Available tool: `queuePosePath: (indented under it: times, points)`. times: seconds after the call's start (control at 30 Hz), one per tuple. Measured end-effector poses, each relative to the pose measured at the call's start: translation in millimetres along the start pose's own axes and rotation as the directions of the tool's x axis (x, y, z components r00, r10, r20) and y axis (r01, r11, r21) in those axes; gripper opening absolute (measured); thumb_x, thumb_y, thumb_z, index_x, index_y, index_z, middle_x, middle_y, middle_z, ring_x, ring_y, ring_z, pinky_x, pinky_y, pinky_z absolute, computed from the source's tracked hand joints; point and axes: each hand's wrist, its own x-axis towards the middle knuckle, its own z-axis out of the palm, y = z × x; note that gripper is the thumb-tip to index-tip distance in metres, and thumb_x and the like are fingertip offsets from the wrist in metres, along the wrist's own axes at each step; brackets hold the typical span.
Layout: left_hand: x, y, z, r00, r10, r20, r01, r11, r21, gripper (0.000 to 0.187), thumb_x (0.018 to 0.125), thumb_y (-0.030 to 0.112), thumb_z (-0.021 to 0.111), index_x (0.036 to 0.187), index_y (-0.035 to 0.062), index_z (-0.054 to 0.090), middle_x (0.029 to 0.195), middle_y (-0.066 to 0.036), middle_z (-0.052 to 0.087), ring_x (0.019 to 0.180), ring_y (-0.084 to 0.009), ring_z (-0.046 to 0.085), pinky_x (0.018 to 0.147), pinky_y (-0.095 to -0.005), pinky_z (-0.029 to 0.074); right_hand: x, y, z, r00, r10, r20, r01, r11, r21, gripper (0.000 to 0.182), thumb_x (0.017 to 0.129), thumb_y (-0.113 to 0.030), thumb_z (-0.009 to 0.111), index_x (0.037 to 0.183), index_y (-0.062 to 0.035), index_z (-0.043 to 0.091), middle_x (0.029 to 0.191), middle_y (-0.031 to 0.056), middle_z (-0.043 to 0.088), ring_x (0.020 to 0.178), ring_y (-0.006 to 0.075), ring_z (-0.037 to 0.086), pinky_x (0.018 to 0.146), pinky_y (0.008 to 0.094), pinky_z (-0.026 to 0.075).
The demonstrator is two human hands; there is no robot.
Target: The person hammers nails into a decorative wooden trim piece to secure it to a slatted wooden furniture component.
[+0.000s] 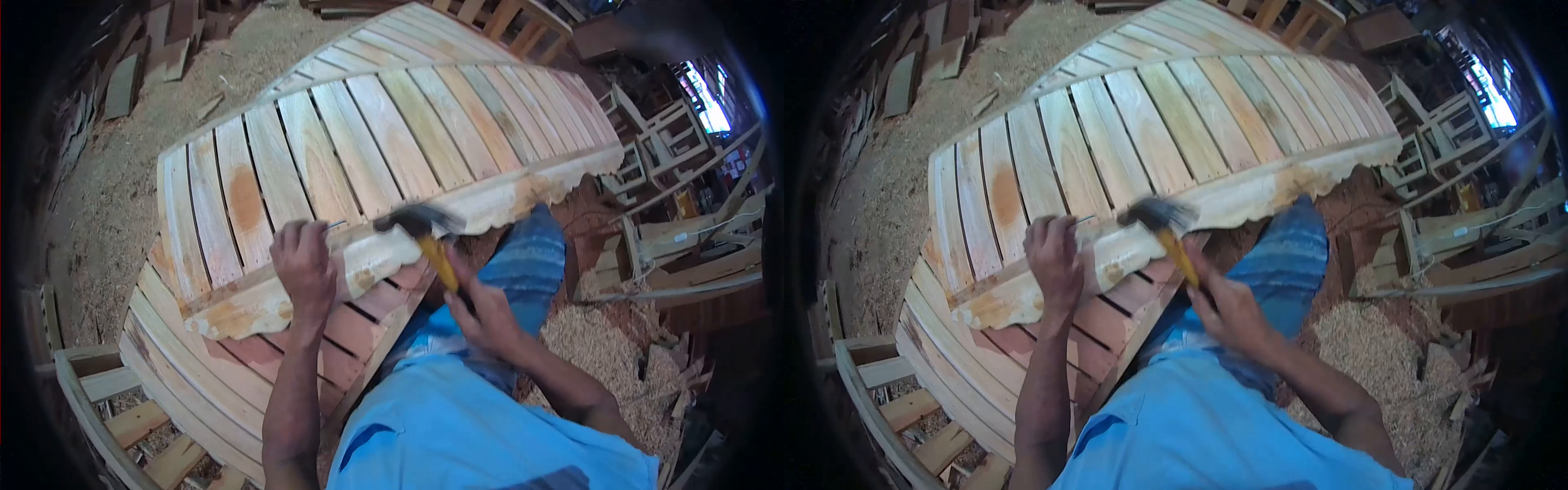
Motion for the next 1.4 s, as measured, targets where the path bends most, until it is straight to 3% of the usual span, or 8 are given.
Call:
queuePosePath:
  times: [0.2, 0.6, 0.77, 0.83, 0.87, 1.07, 1.27, 1.4]
  points:
    - [-9, -55, -31, 0.953, -0.288, -0.093, 0.288, 0.957, -0.008, 0.016, 0.109, 0.012, 0.058, 0.116, 0.0005, 0.066, 0.104, -0.017, 0.067, 0.096, -0.0323, 0.065, 0.088, -0.0462, 0.051, -18, 2, 12, 0.864, -0.205, 0.460, 0.397, 0.839, -0.372, 0.073, 0.095, -0.020, 0.072, 0.164, -0.0313, 0.052, 0.116, 0.0095, 0.067, 0.096, 0.0298, 0.074, 0.075, 0.0466, 0.061]
    - [38, -56, -36, 0.869, -0.486, 0.094, 0.493, 0.837, -0.238, 0.026, 0.119, 0.023, 0.049, 0.134, 0.0020, 0.055, 0.096, -0.010, 0.067, 0.082, -0.0184, 0.066, 0.073, -0.0313, 0.055, 37, 37, 93, 0.682, -0.730, 0.046, 0.703, 0.636, -0.319, 0.034, 0.088, -0.020, 0.072, 0.122, -0.0137, 0.077, 0.125, 0.0127, 0.067, 0.121, 0.0316, 0.065, 0.108, 0.0511, 0.053]
    - [74, -98, 19, 0.927, -0.335, 0.170, 0.370, 0.893, -0.257, 0.040, 0.117, 0.020, 0.051, 0.151, 0.0013, 0.045, 0.105, -0.014, 0.072, 0.090, -0.0218, 0.068, 0.082, -0.0359, 0.057, 49, 82, -20, 0.822, -0.228, -0.522, 0.085, 0.955, -0.283, 0.051, 0.092, -0.027, 0.078, 0.142, -0.0172, 0.074, 0.142, 0.0175, 0.065, 0.133, 0.0389, 0.059, 0.109, 0.0562, 0.051]
    - [103, -81, 39, 0.952, -0.270, 0.146, 0.300, 0.920, -0.253, 0.044, 0.117, 0.020, 0.051, 0.156, 0.0017, 0.042, 0.107, -0.016, 0.073, 0.091, -0.0216, 0.068, 0.083, -0.0362, 0.057, 75, 158, -69, 0.522, -0.104, -0.847, -0.176, 0.958, -0.226, 0.069, 0.095, -0.028, 0.079, 0.157, -0.0058, 0.057, 0.149, 0.0253, 0.058, 0.137, 0.0429, 0.054, 0.118, 0.0539, 0.044]
    - [119, -43, 44, 0.949, -0.261, 0.177, 0.308, 0.888, -0.342, 0.051, 0.113, 0.015, 0.051, 0.161, 0.0021, 0.039, 0.104, -0.017, 0.073, 0.090, -0.0215, 0.069, 0.084, -0.0362, 0.057, 84, 178, -104, 0.450, 0.327, -0.831, -0.230, 0.942, 0.246, 0.076, 0.098, -0.027, 0.076, 0.162, 0.0008, 0.046, 0.152, 0.0299, 0.054, 0.143, 0.0426, 0.050, 0.123, 0.0524, 0.038]
    - [249, -30, 157, 0.938, -0.121, 0.324, 0.234, 0.912, -0.338, 0.053, 0.099, 0.000, 0.058, 0.151, 0.0084, 0.054, 0.084, -0.007, 0.067, 0.075, -0.0141, 0.062, 0.071, -0.0318, 0.055, 142, 315, -214, 0.068, 0.825, -0.562, 0.145, 0.549, 0.823, 0.097, 0.100, -0.038, 0.077, 0.170, 0.0072, 0.026, 0.171, 0.0356, 0.035, 0.158, 0.0442, 0.041, 0.127, 0.0487, 0.040]
    - [362, -70, 294, 0.967, 0.132, 0.217, -0.091, 0.978, -0.190, 0.034, 0.084, 0.002, 0.053, 0.116, -0.0023, 0.064, 0.106, -0.022, 0.069, 0.099, -0.0401, 0.068, 0.093, -0.0468, 0.054, 161, 364, -197, 0.216, 0.892, -0.398, 0.068, 0.393, 0.917, 0.076, 0.104, -0.049, 0.074, 0.149, 0.0099, 0.057, 0.142, 0.0281, 0.068, 0.132, 0.0359, 0.068, 0.110, 0.0475, 0.056]
    - [390, -18, 324, 0.869, -0.128, 0.478, -0.134, 0.869, 0.477, 0.088, 0.105, 0.081, 0.038, 0.154, 0.0125, 0.062, 0.149, -0.024, 0.068, 0.139, -0.0486, 0.062, 0.119, -0.0555, 0.044, 159, 339, -199, 0.352, 0.875, -0.334, 0.212, 0.273, 0.938, 0.057, 0.111, -0.045, 0.068, 0.141, 0.0027, 0.066, 0.125, 0.0180, 0.078, 0.108, 0.0280, 0.078, 0.092, 0.0432, 0.063]
